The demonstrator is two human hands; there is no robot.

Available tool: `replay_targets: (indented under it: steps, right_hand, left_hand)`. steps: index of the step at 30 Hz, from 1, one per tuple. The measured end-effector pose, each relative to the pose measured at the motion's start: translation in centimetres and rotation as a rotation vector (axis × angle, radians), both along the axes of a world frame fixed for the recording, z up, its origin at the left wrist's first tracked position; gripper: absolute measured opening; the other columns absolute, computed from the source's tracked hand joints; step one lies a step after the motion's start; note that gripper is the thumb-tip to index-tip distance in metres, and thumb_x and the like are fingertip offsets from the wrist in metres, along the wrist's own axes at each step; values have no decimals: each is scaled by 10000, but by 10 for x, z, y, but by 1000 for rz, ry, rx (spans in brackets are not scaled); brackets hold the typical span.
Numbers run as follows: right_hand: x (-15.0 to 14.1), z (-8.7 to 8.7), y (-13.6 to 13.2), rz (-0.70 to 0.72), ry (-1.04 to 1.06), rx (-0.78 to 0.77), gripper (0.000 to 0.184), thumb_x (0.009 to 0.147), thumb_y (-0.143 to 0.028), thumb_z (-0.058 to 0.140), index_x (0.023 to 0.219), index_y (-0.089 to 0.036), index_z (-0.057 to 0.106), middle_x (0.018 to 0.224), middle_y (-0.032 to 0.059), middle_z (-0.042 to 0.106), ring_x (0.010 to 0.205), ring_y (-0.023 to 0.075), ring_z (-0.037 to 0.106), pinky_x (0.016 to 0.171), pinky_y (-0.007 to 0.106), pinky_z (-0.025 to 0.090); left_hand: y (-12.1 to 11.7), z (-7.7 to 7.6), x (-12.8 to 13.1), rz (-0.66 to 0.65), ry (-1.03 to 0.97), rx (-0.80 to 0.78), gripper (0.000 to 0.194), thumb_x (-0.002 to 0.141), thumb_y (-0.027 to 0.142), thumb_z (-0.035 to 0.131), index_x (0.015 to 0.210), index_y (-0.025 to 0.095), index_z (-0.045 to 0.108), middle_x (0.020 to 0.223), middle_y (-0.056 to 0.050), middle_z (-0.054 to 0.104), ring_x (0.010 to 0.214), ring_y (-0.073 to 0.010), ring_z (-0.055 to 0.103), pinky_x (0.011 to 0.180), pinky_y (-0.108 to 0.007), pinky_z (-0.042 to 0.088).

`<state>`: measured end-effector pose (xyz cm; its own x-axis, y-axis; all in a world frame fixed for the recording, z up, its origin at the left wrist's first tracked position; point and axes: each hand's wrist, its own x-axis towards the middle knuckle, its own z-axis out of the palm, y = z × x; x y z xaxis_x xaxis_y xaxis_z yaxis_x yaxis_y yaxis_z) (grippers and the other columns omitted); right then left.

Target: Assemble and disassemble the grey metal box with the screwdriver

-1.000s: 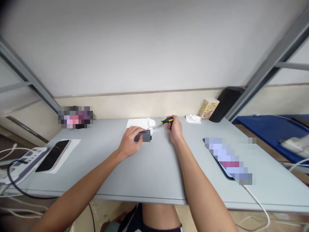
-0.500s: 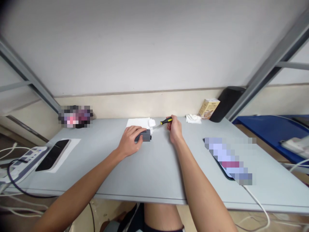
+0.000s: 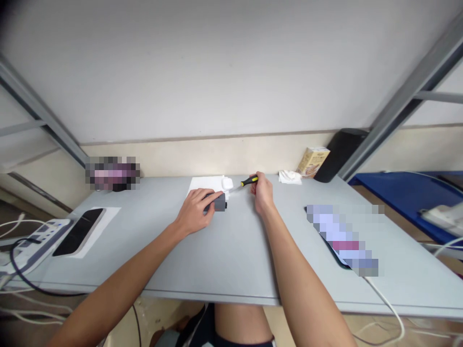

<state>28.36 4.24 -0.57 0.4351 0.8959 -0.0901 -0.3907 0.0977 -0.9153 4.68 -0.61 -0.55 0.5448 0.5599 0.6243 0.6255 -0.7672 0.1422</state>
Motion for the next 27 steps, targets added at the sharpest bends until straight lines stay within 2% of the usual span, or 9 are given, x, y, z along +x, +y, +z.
replay_targets:
  steps: [9, 17, 22, 27]
  right_hand:
    - [2, 0, -1, 10, -12, 4, 262, 921, -370, 588, 720, -202, 604, 470, -88, 315, 427, 92, 268, 405, 220, 280]
    - [2, -7, 3, 5, 6, -9, 276, 935, -384, 565, 721, -211, 591, 466, -91, 310, 410, 92, 264, 398, 229, 246]
    - [1, -11, 5, -8, 11, -12, 295, 929, -427, 591, 719, -221, 576, 462, -97, 305, 404, 96, 268, 405, 239, 259]
    - [2, -11, 5, -16, 24, -17, 272, 925, -397, 575, 725, -213, 599, 454, -92, 319, 408, 98, 272, 405, 241, 251]
  left_hand:
    - [0, 0, 0, 2, 11, -14, 410, 976, 116, 512, 1344, 227, 654, 1184, -82, 715, 1084, -232, 649, 945, -412, 498]
    - [2, 2, 0, -2, 36, -77, 426, 968, 106, 494, 1331, 240, 671, 1129, -69, 719, 1016, -227, 634, 920, -400, 488]
    - [3, 3, -3, -32, 75, -100, 462, 1004, 132, 472, 1416, 257, 639, 1199, -84, 702, 1043, -235, 628, 910, -401, 504]
    - [1, 7, -7, -74, 66, -136, 495, 1019, 132, 468, 1466, 291, 606, 1269, -81, 683, 1112, -236, 633, 957, -411, 534]
